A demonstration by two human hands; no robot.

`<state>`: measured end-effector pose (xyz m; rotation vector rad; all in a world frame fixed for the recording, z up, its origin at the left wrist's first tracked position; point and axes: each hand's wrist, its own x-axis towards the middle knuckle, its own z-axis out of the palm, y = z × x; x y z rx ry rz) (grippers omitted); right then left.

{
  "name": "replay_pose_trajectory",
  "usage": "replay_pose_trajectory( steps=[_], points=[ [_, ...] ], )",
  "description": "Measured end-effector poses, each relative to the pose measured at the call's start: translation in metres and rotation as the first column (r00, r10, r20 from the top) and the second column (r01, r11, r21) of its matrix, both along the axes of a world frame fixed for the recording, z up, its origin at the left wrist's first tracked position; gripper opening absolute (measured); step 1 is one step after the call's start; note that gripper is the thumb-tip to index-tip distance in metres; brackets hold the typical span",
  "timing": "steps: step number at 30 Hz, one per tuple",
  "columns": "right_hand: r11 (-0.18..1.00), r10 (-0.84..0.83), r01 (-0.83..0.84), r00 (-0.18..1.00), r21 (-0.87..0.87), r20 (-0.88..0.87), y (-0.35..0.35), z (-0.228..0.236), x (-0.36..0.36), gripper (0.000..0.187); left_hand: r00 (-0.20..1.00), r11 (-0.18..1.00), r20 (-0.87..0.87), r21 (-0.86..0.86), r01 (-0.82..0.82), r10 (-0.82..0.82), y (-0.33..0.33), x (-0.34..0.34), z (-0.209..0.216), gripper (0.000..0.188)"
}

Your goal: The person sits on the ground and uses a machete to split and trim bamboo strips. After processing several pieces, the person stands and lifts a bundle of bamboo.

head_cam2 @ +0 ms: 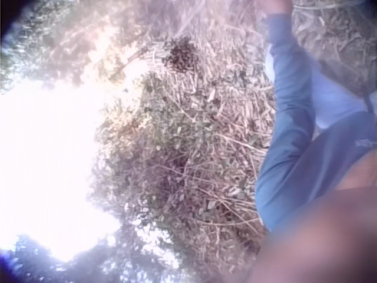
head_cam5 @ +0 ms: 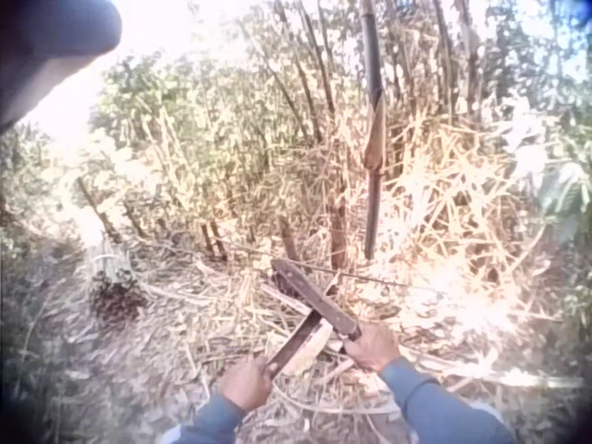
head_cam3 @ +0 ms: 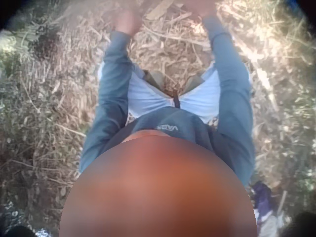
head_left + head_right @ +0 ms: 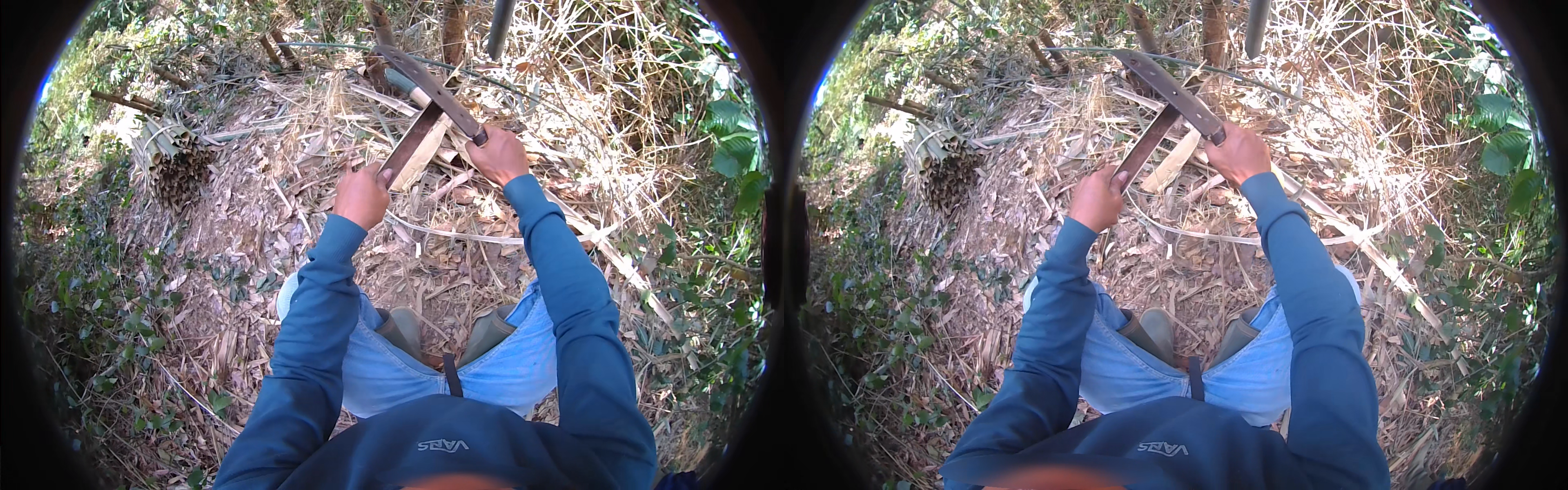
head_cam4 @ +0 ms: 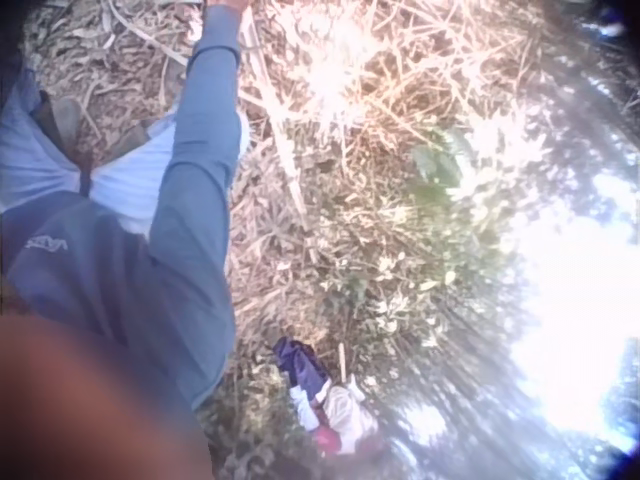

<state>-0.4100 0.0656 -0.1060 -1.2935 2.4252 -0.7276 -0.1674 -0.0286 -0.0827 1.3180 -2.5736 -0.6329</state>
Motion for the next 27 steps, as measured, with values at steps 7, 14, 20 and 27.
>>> replay_pose_trajectory(
  steps=[7, 14, 20, 27],
  points=[
    [0.98, 0.155, -0.175, 0.969, -0.09, -0.194, 0.003, -0.011, 0.011, 0.026, 0.996, 0.999, -0.081, -0.009, -0.034, 0.034, -0.007, 0.003, 0.007, 0.026],
    [0.999, -0.019, 0.02, 0.998, 0.029, -0.053, -0.001, -0.006, 0.007, 0.028, 0.998, 0.999, 0.029, -0.022, -0.047, 0.048, -0.01, -0.003, -0.002, 0.025],
    [0.998, -0.032, 0.027, 0.995, -0.06, -0.094, 0.001, -0.016, -0.014, 0.034, 0.999, 0.999, -0.026, -0.051, 0.016, -0.018, -0.002, 0.006, 0.004, 0.02],
    [0.977, -0.208, 0.212, 0.972, -0.02, 0.112, 0.006, -0.002, -0.027, 0.041, 0.999, 0.993, 0.041, -0.117, -0.003, 0.008, -0.011, 0.02, 0.001, 0.02]
  ],
)
